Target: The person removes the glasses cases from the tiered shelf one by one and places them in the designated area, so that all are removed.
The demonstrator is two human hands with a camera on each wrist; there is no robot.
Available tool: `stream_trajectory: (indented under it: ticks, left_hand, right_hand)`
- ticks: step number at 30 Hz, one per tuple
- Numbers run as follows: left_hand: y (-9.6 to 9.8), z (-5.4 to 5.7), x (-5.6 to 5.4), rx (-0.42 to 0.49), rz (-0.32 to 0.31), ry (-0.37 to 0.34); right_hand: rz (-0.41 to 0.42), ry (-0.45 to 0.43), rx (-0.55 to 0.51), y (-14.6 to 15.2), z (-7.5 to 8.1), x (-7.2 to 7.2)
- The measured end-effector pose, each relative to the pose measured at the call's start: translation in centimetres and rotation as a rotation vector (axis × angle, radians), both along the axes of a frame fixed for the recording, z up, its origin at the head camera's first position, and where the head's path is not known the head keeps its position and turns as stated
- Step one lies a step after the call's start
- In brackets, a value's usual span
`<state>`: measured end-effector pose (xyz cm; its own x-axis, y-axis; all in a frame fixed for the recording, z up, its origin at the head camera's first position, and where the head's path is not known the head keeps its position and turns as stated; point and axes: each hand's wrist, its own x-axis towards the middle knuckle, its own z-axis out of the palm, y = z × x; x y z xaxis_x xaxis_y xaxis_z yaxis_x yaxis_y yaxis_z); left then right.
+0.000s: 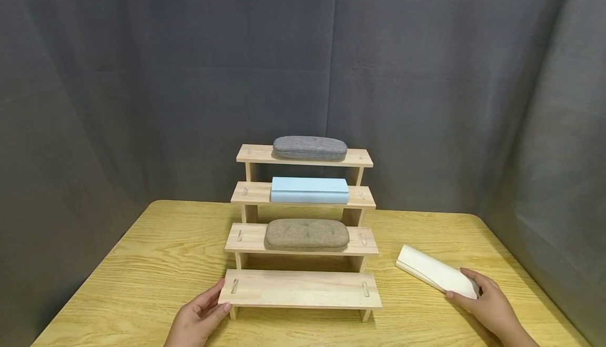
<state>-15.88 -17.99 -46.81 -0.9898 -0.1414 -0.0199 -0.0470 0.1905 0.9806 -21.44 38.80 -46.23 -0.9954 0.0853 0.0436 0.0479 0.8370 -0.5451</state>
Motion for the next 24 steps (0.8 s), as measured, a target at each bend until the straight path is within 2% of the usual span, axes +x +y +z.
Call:
stream_trajectory:
  ticks: [9, 24]
  left_hand:
    - [-0.1, 0.0, 0.0, 0.008, -0.007, 0.006]
    - [0.0, 0.0, 0.0, -0.001, -0.001, 0.001]
  right_hand:
    - [-0.001, 0.032, 0.018, 0.1, -0.1, -0.7]
    - [0.02, 0.04, 0.032, 0.2, 0.0, -3.3]
